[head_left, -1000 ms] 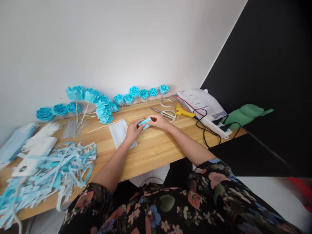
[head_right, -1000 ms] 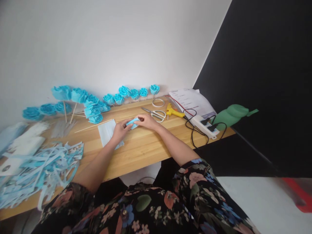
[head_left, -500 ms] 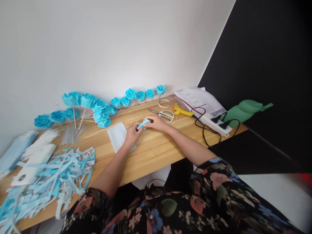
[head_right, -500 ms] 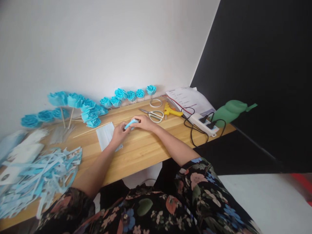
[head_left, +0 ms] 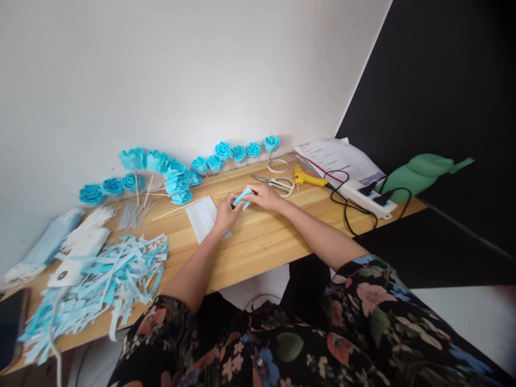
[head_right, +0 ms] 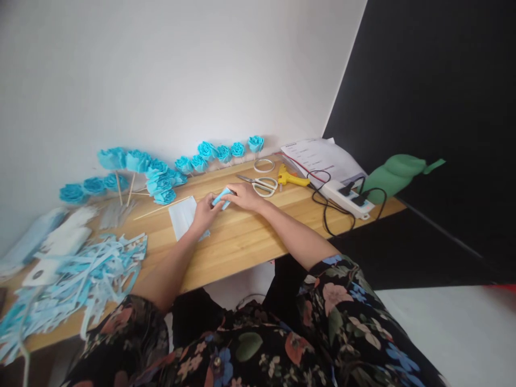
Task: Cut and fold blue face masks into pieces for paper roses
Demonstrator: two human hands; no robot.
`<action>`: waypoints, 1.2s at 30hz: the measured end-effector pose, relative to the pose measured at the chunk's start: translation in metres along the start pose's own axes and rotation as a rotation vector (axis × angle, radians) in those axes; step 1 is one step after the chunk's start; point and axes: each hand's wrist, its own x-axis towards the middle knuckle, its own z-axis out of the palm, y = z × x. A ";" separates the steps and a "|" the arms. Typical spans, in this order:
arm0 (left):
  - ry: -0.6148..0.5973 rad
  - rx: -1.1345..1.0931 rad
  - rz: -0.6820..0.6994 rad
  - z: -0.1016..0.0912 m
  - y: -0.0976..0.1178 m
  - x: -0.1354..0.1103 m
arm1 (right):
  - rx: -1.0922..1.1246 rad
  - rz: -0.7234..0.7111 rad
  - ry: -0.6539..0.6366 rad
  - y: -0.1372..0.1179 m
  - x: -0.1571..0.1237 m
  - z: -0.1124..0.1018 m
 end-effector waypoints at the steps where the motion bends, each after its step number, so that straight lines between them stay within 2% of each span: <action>1: 0.001 -0.001 0.004 0.000 -0.001 0.000 | 0.000 0.001 0.002 0.000 0.000 0.001; 8: 0.034 -0.024 0.000 0.003 -0.008 0.002 | -0.031 0.029 0.017 -0.001 -0.001 0.002; 16: 0.005 -0.146 -0.029 0.006 -0.015 0.004 | -0.037 0.008 0.027 -0.002 -0.001 -0.001; 19: 0.008 -0.235 -0.059 0.005 -0.016 0.004 | -0.018 0.002 0.053 -0.002 -0.001 -0.002; 23: -0.003 -0.324 -0.004 0.003 -0.015 0.002 | -0.020 -0.018 0.117 -0.003 0.000 -0.002; 29: -0.001 -0.236 -0.024 0.001 -0.013 0.003 | 0.001 -0.040 0.128 -0.007 0.000 -0.004; 36: 0.022 -0.186 -0.034 0.002 -0.012 0.001 | 0.173 0.040 0.065 -0.007 -0.002 -0.003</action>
